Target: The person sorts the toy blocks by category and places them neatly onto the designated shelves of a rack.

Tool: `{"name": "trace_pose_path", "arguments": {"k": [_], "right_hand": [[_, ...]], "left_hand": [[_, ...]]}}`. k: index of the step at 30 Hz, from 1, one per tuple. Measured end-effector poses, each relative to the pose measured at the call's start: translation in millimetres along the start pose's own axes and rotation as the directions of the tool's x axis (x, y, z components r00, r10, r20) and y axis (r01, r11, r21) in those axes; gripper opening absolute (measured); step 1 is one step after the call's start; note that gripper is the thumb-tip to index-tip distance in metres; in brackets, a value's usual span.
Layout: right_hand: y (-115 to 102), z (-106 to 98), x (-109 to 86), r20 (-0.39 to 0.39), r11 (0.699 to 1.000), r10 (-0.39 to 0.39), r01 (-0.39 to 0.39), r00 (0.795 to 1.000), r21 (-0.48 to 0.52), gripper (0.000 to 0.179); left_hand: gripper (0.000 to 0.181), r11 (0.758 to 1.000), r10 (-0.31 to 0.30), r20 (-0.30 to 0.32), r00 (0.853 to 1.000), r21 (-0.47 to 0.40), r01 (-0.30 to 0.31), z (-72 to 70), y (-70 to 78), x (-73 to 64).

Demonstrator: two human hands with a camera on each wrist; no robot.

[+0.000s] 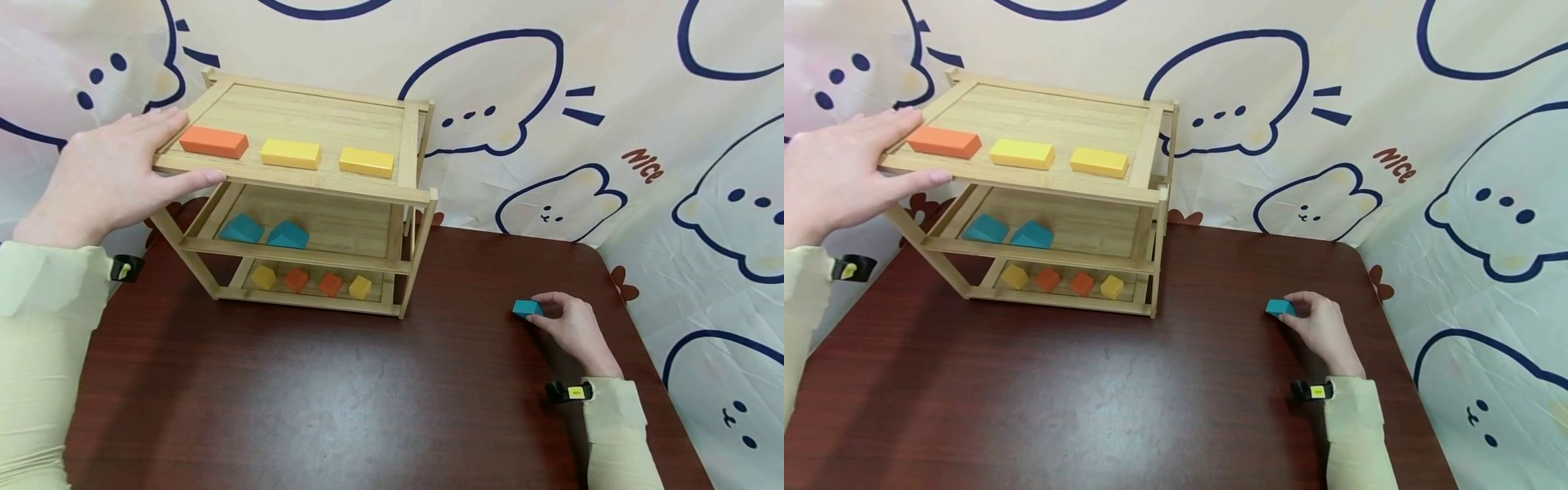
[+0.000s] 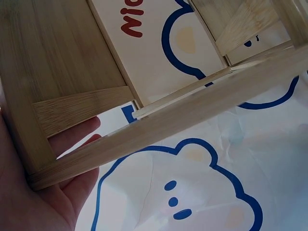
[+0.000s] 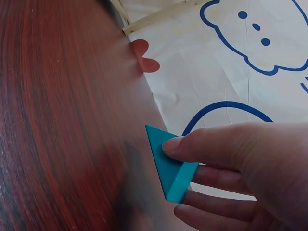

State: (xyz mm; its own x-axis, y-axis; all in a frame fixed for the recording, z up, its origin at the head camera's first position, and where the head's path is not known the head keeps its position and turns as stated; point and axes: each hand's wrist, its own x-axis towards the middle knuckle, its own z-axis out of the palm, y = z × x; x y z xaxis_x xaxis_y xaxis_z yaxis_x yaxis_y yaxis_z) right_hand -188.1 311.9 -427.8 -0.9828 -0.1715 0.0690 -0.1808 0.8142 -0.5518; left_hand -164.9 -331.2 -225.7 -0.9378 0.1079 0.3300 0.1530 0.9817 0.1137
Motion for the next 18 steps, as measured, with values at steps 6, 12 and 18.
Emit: {"name": "trace_pose_path", "arguments": {"k": [6, 12, 18], "right_hand": [[-2.1, 2.2, 0.5, -0.010, 1.000, -0.004, 0.005, 1.000, 0.020, 0.038], [-5.7, 4.8, 1.4, -0.003, 0.999, -0.005, 0.005, 1.000, 0.038, 0.039], [-9.5, 4.0, 3.1, -0.011, 0.999, -0.008, 0.008, 1.000, 0.050, 0.039]], "left_hand": [[0.091, 1.000, 0.001, 0.002, 1.000, 0.006, -0.001, -0.5, 0.7, -0.2], [0.091, 1.000, 0.008, -0.004, 1.000, 0.003, -0.008, -0.4, 0.2, -0.1], [0.091, 1.000, 0.003, 0.000, 1.000, 0.003, -0.003, -0.1, -0.2, 0.1]]}}
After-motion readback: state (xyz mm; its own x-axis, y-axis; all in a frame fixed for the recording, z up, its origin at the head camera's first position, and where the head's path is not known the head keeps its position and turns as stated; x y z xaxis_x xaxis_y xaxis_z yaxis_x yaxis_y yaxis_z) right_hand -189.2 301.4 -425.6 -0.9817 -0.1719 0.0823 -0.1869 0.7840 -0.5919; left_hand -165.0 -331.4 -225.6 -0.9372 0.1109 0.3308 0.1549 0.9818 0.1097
